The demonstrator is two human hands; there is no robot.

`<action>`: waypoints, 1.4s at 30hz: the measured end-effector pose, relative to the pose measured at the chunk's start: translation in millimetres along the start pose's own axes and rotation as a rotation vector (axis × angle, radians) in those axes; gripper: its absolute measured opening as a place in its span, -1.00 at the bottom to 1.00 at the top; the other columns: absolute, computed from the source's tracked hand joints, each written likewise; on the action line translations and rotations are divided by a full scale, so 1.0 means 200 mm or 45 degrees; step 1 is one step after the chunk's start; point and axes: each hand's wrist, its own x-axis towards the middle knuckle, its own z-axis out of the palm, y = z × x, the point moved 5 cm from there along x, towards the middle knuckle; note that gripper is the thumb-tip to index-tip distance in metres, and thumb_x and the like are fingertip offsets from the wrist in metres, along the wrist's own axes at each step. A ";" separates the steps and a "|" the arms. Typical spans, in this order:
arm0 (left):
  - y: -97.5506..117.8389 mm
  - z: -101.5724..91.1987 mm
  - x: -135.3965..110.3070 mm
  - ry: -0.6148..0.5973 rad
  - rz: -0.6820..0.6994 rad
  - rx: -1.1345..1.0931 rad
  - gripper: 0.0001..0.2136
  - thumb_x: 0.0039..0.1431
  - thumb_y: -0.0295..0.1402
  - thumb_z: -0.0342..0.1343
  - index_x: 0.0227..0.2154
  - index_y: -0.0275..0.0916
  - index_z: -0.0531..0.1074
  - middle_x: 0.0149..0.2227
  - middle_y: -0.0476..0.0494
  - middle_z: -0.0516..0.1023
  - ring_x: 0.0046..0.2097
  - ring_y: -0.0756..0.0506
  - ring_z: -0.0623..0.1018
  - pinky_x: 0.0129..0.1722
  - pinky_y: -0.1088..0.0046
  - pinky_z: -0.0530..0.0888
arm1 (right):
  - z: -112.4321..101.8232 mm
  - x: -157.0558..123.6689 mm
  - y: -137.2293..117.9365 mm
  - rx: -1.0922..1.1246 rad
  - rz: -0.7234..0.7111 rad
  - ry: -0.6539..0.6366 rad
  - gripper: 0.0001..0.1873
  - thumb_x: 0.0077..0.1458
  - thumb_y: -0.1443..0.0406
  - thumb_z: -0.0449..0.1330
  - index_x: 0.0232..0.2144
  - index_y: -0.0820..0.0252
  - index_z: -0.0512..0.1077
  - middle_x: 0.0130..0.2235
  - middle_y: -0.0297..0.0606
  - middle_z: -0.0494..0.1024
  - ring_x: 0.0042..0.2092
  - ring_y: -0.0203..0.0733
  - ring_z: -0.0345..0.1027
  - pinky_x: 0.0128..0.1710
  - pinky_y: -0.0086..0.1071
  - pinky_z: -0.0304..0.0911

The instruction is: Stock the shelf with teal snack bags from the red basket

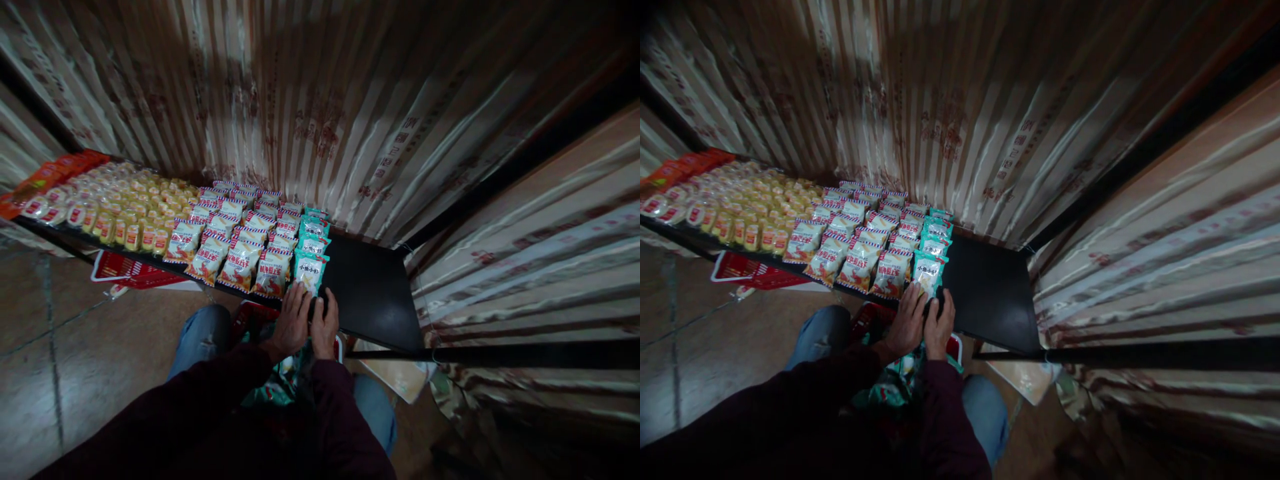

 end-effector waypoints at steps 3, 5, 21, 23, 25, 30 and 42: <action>0.03 0.00 -0.17 -0.065 0.095 -0.088 -0.48 0.21 -0.53 -0.18 0.26 -0.38 0.04 0.37 -0.43 -0.09 0.40 -0.29 -0.19 0.26 -0.09 0.16 | -0.03 -0.12 0.00 0.031 -0.082 0.032 -0.46 0.24 0.05 -0.11 -0.01 0.31 0.40 -0.01 0.03 0.48 0.04 -0.05 0.34 0.09 -0.10 0.21; 0.03 0.01 -0.30 -0.103 0.178 -0.167 -0.49 0.20 -0.54 -0.19 0.24 -0.37 0.06 0.36 -0.43 -0.06 0.40 -0.27 -0.16 0.24 -0.08 0.20 | -0.03 -0.21 0.01 0.043 -0.139 0.021 -0.53 0.25 0.10 -0.10 -0.08 0.27 0.43 -0.07 -0.01 0.51 -0.02 -0.08 0.38 0.04 -0.12 0.26; -0.04 -0.10 -0.20 -0.095 0.010 -0.158 -0.43 0.09 -0.60 -0.13 0.23 -0.39 0.11 0.38 -0.40 -0.16 0.40 -0.29 -0.21 0.28 -0.12 0.12 | 0.04 -0.06 0.02 0.035 -0.043 -0.015 -0.35 0.13 0.02 0.01 0.14 0.34 0.27 0.15 0.12 0.37 0.15 0.00 0.27 0.14 -0.08 0.19; -0.04 -0.08 -0.15 -0.132 -0.041 -0.179 -0.39 0.05 -0.61 -0.12 0.24 -0.43 0.09 0.39 -0.41 -0.19 0.40 -0.29 -0.22 0.29 -0.10 0.12 | 0.04 -0.05 0.04 0.046 -0.001 -0.030 -0.29 0.12 0.00 0.03 0.19 0.34 0.21 0.16 0.11 0.36 0.15 0.01 0.28 0.13 -0.09 0.20; -0.03 -0.06 -0.12 -0.153 -0.062 -0.205 -0.36 0.03 -0.62 -0.12 0.25 -0.44 0.07 0.38 -0.42 -0.17 0.39 -0.29 -0.22 0.29 -0.11 0.12 | 0.05 -0.04 0.03 0.030 -0.018 -0.060 -0.31 0.12 0.01 0.04 0.20 0.28 0.20 0.16 0.06 0.37 0.14 0.00 0.29 0.13 -0.10 0.19; -0.02 -0.03 -0.10 -0.145 -0.060 -0.235 -0.37 0.04 -0.63 -0.15 0.26 -0.48 0.05 0.37 -0.45 -0.12 0.39 -0.27 -0.23 0.29 -0.10 0.15 | 0.07 0.03 -0.01 -0.009 -0.105 -0.080 -0.38 0.13 0.07 0.02 0.18 0.22 0.23 0.13 -0.02 0.41 0.11 -0.04 0.31 0.11 -0.11 0.20; -0.03 -0.08 0.01 -0.012 -0.043 -0.059 -0.43 0.08 -0.60 -0.12 0.22 -0.41 0.16 0.38 -0.39 -0.14 0.40 -0.28 -0.23 0.28 -0.11 0.11 | 0.09 0.12 0.02 -0.089 -0.049 -0.117 -0.29 0.09 -0.01 0.01 0.17 0.32 0.26 0.10 0.07 0.42 0.12 0.04 0.29 0.13 -0.05 0.16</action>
